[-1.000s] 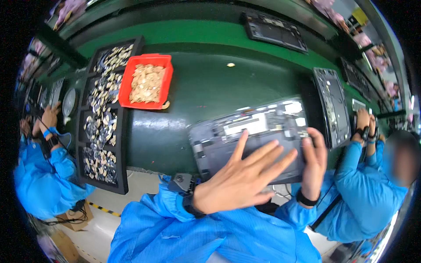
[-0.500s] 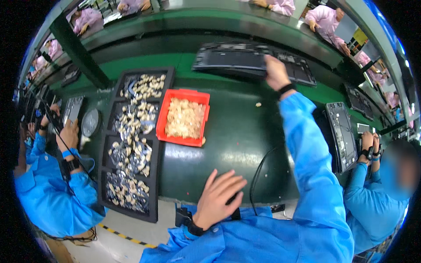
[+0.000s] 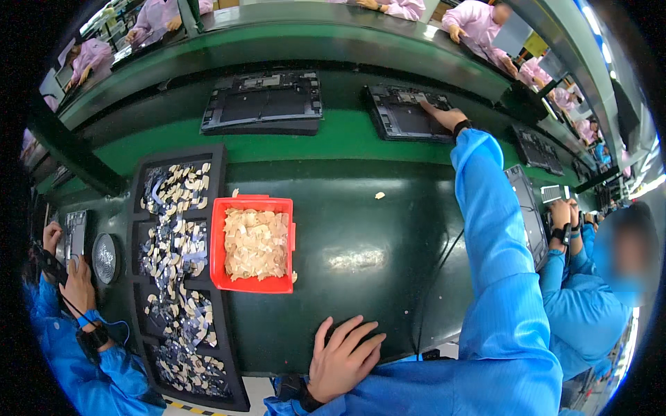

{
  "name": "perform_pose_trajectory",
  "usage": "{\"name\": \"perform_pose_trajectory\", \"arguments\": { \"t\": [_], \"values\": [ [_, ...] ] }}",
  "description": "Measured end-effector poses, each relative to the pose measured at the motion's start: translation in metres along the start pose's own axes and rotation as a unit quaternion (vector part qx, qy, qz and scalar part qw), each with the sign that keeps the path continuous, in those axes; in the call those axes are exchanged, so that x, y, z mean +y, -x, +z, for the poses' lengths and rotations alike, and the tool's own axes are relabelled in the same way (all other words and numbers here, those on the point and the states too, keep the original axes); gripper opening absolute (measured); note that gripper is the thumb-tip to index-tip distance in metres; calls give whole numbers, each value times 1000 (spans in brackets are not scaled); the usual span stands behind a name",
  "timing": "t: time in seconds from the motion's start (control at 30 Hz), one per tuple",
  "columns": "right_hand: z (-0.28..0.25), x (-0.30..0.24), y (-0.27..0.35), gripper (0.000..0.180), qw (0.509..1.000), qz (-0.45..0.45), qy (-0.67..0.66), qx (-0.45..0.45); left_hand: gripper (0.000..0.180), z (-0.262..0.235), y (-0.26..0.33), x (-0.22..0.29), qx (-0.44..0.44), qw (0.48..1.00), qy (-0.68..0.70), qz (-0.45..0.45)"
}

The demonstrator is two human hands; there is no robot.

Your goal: The recorder is assembling internal electronic components into tablet computer housings on an industrial assembly line.

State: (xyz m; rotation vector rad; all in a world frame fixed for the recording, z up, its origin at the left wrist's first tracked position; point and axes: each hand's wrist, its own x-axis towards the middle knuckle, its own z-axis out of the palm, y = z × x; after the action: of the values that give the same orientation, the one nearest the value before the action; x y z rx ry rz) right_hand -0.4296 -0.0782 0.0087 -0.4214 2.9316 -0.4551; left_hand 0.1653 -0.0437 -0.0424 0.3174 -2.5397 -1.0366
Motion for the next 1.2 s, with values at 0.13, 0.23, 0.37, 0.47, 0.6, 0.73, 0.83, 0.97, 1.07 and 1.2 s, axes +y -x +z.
{"name": "perform_pose_trajectory", "arguments": {
  "t": [0.13,0.23,0.37,0.47,0.6,0.73,0.83,0.97,1.07,1.2],
  "values": [
    [23,-7,-15,143,999,26,-45,-15,25,-2,7,0,-4,1000,3,-21],
    [16,-17,-7,129,993,-25,75,-89,25,1,9,0,1,998,11,-68],
    [-18,56,-83,70,939,-206,-255,-103,25,9,3,-3,34,998,38,29],
    [-56,-5,-13,50,934,-282,-216,-46,23,16,9,-7,68,995,72,18],
    [-75,-4,68,46,880,-447,-53,152,17,-3,18,-2,16,987,156,20],
    [-100,89,249,44,914,-176,-336,145,7,-64,39,17,126,975,180,8],
    [-83,176,305,48,901,-151,-397,85,7,-122,51,-11,224,972,-7,-70],
    [-13,192,367,63,922,-93,-375,-26,33,-173,50,-52,282,910,-249,-175],
    [11,166,391,64,853,1,-520,-37,36,-191,35,-81,274,890,-302,-204],
    [22,160,383,60,839,-84,-535,-60,18,-204,33,-122,248,909,-252,-223]
  ]
}}
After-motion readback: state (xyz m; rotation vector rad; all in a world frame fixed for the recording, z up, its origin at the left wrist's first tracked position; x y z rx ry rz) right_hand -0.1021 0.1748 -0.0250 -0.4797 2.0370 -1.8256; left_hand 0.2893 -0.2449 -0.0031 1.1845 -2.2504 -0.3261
